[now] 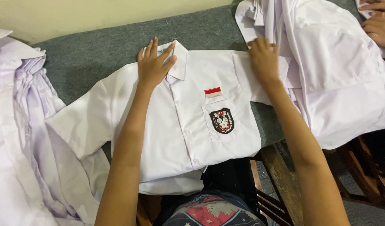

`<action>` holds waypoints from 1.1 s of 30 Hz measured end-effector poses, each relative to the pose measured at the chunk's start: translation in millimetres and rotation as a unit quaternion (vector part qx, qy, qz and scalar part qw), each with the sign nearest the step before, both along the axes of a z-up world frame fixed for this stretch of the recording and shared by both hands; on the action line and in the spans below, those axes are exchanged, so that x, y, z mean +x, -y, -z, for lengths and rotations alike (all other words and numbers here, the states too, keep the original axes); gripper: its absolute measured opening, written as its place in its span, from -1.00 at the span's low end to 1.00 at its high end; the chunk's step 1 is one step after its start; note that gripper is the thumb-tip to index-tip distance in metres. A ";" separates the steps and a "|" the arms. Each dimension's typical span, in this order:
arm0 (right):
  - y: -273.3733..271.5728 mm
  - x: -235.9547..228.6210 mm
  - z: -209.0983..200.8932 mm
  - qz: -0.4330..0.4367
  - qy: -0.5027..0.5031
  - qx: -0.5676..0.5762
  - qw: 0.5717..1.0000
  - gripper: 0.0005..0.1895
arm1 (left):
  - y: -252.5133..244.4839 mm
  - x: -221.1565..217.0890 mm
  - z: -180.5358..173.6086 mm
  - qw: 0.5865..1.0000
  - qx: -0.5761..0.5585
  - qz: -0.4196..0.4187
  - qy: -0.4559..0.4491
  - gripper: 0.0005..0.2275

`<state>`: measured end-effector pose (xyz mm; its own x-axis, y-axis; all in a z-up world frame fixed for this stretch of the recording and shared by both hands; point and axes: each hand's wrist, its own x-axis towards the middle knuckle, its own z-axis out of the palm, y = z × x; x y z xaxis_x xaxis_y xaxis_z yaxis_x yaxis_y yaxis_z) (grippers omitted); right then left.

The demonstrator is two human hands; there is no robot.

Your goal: Folding a white school uniform shirt on a flat work surface

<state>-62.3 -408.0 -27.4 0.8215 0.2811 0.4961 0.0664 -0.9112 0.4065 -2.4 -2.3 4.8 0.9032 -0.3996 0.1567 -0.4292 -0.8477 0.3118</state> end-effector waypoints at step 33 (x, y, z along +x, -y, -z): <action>-236.4 4.9 -30.6 -0.290 -0.076 0.168 0.939 -0.55 | -168.1 -8.5 12.5 0.989 -0.019 -0.143 -0.039 -0.56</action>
<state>-57.4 -171.7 3.2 0.6481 0.5511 0.5255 0.6246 -0.7795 0.0472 -10.9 165.7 -7.7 0.9883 -0.1213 0.0930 -0.1473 -0.9178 0.3687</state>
